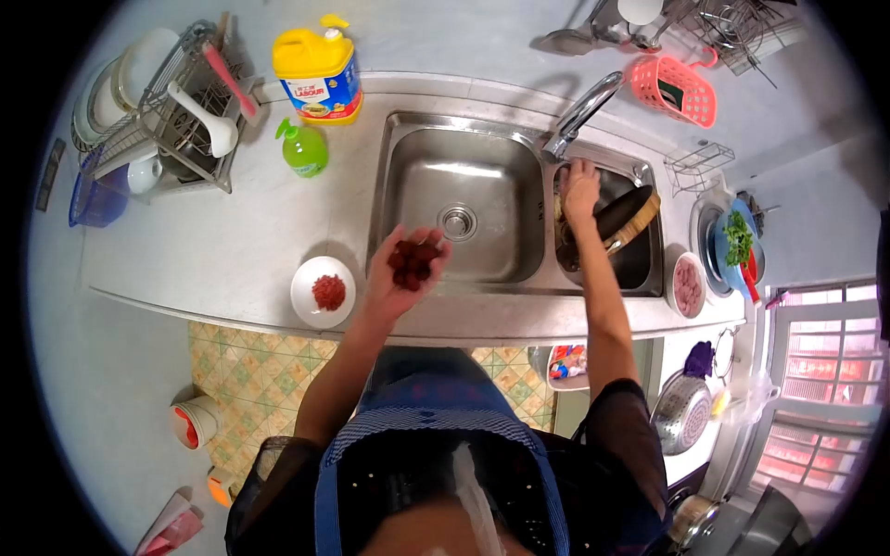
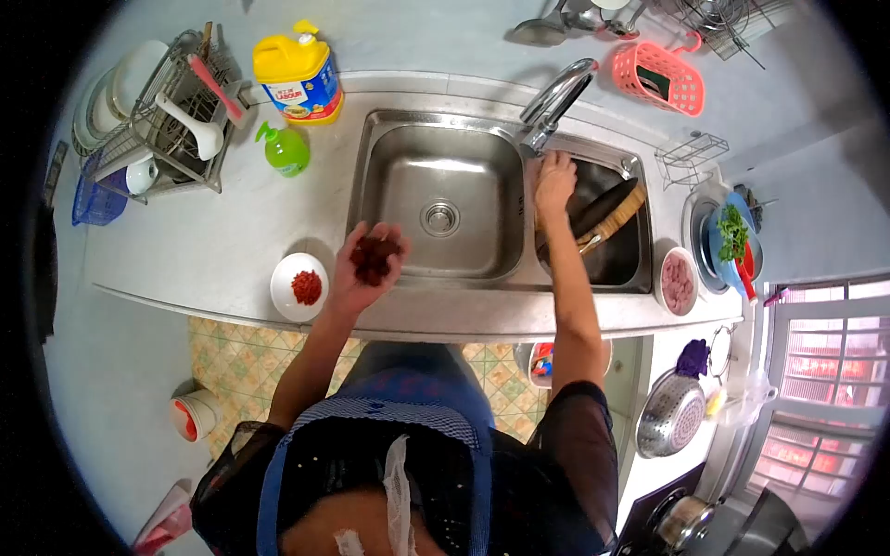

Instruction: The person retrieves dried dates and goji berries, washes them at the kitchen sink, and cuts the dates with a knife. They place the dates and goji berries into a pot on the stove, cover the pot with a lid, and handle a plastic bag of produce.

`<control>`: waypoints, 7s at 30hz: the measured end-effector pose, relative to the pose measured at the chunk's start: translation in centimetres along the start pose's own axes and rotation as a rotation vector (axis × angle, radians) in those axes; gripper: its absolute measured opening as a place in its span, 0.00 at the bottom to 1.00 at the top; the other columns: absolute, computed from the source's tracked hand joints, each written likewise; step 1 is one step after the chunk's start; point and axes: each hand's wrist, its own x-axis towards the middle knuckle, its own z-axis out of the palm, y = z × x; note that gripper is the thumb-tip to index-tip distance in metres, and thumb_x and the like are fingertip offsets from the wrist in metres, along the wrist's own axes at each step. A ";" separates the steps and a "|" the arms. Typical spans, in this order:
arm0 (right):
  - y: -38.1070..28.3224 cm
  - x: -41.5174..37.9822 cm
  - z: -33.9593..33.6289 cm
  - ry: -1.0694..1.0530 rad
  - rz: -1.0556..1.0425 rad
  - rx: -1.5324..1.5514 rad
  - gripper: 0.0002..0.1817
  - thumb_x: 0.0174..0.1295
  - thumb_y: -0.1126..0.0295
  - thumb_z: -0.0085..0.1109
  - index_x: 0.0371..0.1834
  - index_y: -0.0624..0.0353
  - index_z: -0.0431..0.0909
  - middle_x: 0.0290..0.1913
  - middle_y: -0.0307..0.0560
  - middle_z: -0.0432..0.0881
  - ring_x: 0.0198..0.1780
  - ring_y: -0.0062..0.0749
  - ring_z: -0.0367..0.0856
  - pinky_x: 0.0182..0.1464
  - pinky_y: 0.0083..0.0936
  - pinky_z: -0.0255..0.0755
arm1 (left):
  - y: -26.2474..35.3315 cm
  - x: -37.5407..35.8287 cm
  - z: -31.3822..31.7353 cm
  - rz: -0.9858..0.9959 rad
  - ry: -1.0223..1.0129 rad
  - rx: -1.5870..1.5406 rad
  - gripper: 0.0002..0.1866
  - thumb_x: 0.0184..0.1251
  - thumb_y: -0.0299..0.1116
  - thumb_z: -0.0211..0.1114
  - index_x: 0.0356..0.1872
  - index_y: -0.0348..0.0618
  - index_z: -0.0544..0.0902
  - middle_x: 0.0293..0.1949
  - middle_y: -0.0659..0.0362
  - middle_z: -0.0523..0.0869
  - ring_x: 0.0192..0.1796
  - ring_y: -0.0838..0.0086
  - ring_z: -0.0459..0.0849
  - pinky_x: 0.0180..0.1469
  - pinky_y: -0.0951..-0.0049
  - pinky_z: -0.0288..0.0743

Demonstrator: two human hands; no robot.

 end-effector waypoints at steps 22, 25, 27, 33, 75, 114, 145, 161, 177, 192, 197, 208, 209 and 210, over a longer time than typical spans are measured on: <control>4.1 3.5 4.0 -0.497 0.048 -0.064 0.19 0.59 0.52 0.52 0.28 0.59 0.78 0.27 0.55 0.81 0.33 0.49 0.81 0.35 0.41 0.74 | -7.8 25.8 2.2 0.044 -0.070 -0.193 0.12 0.65 0.34 0.55 0.40 0.33 0.75 0.41 0.50 0.80 0.47 0.60 0.78 0.57 0.60 0.73; 3.8 4.0 3.2 -0.616 0.128 -0.028 0.18 0.59 0.54 0.53 0.34 0.60 0.79 0.35 0.57 0.81 0.40 0.49 0.80 0.43 0.38 0.73 | -7.5 26.6 1.8 0.040 -0.082 -0.199 0.12 0.65 0.34 0.54 0.39 0.34 0.75 0.40 0.51 0.80 0.46 0.61 0.79 0.56 0.60 0.73; 3.0 2.9 2.8 -0.287 -0.029 -0.032 0.18 0.59 0.56 0.53 0.39 0.61 0.77 0.42 0.59 0.79 0.46 0.51 0.77 0.49 0.39 0.69 | -7.2 27.2 1.6 0.039 -0.095 -0.182 0.11 0.65 0.34 0.54 0.39 0.34 0.75 0.40 0.51 0.81 0.45 0.61 0.79 0.56 0.60 0.74; -6.5 0.3 -1.4 -0.265 0.045 0.741 0.25 0.65 0.65 0.42 0.63 0.69 0.59 0.64 0.63 0.60 0.68 0.52 0.54 0.69 0.36 0.46 | -6.7 28.6 0.5 0.004 -0.308 0.062 0.11 0.65 0.35 0.54 0.40 0.38 0.75 0.42 0.53 0.80 0.45 0.65 0.79 0.52 0.67 0.74; 4.2 4.2 5.1 -0.511 0.015 0.036 0.19 0.60 0.54 0.50 0.29 0.60 0.79 0.28 0.57 0.81 0.33 0.50 0.80 0.35 0.40 0.74 | -7.3 27.7 -1.1 0.086 -0.033 -0.129 0.09 0.63 0.34 0.56 0.38 0.40 0.78 0.39 0.53 0.81 0.43 0.60 0.80 0.56 0.58 0.71; -8.1 -0.3 1.2 0.138 1.126 2.271 0.14 0.62 0.59 0.47 0.39 0.56 0.78 0.36 0.39 0.80 0.40 0.29 0.76 0.45 0.25 0.70 | -8.4 23.7 1.6 0.478 -0.230 0.342 0.30 0.71 0.53 0.40 0.64 0.41 0.61 0.67 0.56 0.60 0.67 0.67 0.60 0.68 0.66 0.52; -7.9 1.3 2.3 0.085 1.121 2.186 0.22 0.62 0.47 0.44 0.25 0.53 0.75 0.24 0.38 0.77 0.25 0.22 0.72 0.26 0.19 0.65 | -8.5 23.5 1.8 0.569 -0.131 0.348 0.30 0.71 0.51 0.40 0.66 0.42 0.58 0.66 0.58 0.62 0.66 0.70 0.61 0.68 0.67 0.50; -9.5 1.5 -0.1 -0.250 0.758 1.473 0.14 0.62 0.66 0.51 0.48 0.62 0.75 0.38 0.41 0.78 0.38 0.25 0.74 0.42 0.19 0.68 | -6.8 24.3 2.6 0.373 0.007 0.495 0.23 0.69 0.47 0.50 0.60 0.49 0.68 0.38 0.68 0.74 0.40 0.84 0.71 0.43 0.80 0.66; -10.8 -1.0 0.5 0.014 0.167 0.815 0.16 0.61 0.65 0.51 0.48 0.61 0.71 0.55 0.58 0.70 0.59 0.53 0.65 0.64 0.38 0.49 | -7.0 23.4 3.6 0.294 -0.108 0.427 0.19 0.71 0.45 0.45 0.52 0.45 0.74 0.42 0.63 0.79 0.44 0.77 0.77 0.46 0.74 0.72; -12.0 -0.3 -1.8 -0.179 0.514 1.610 0.17 0.66 0.68 0.43 0.55 0.65 0.67 0.52 0.45 0.74 0.51 0.28 0.72 0.54 0.22 0.64 | -5.6 24.0 -4.5 0.207 -0.032 -0.078 0.15 0.67 0.40 0.48 0.45 0.44 0.79 0.44 0.56 0.82 0.48 0.67 0.79 0.51 0.64 0.73; -5.5 0.0 -1.3 0.065 0.383 1.046 0.15 0.61 0.74 0.47 0.51 0.62 0.71 0.45 0.48 0.73 0.40 0.30 0.74 0.41 0.26 0.70 | -4.5 20.5 -3.1 0.126 0.064 -0.141 0.12 0.62 0.33 0.54 0.42 0.40 0.80 0.45 0.54 0.81 0.48 0.63 0.78 0.58 0.62 0.71; 8.3 4.3 4.1 -0.341 -0.072 0.242 0.12 0.55 0.61 0.57 0.40 0.52 0.79 0.29 0.55 0.80 0.33 0.51 0.79 0.34 0.40 0.71 | -2.8 17.4 -4.3 0.071 0.035 -0.045 0.12 0.58 0.26 0.55 0.44 0.39 0.78 0.43 0.54 0.80 0.49 0.62 0.77 0.57 0.63 0.72; 7.6 4.4 3.1 -0.346 -0.086 0.084 0.13 0.56 0.58 0.56 0.40 0.50 0.79 0.29 0.54 0.81 0.32 0.51 0.79 0.34 0.40 0.72 | -2.4 17.2 -4.6 -0.056 -0.013 -0.128 0.13 0.59 0.26 0.55 0.45 0.41 0.77 0.43 0.54 0.80 0.47 0.63 0.78 0.49 0.68 0.75; 6.9 4.6 1.9 -0.397 -0.035 0.089 0.13 0.56 0.57 0.56 0.39 0.51 0.80 0.30 0.55 0.81 0.34 0.51 0.80 0.37 0.41 0.72 | -2.1 17.0 -4.9 -0.184 -0.058 -0.207 0.13 0.59 0.27 0.55 0.46 0.44 0.77 0.43 0.55 0.79 0.44 0.65 0.78 0.41 0.74 0.77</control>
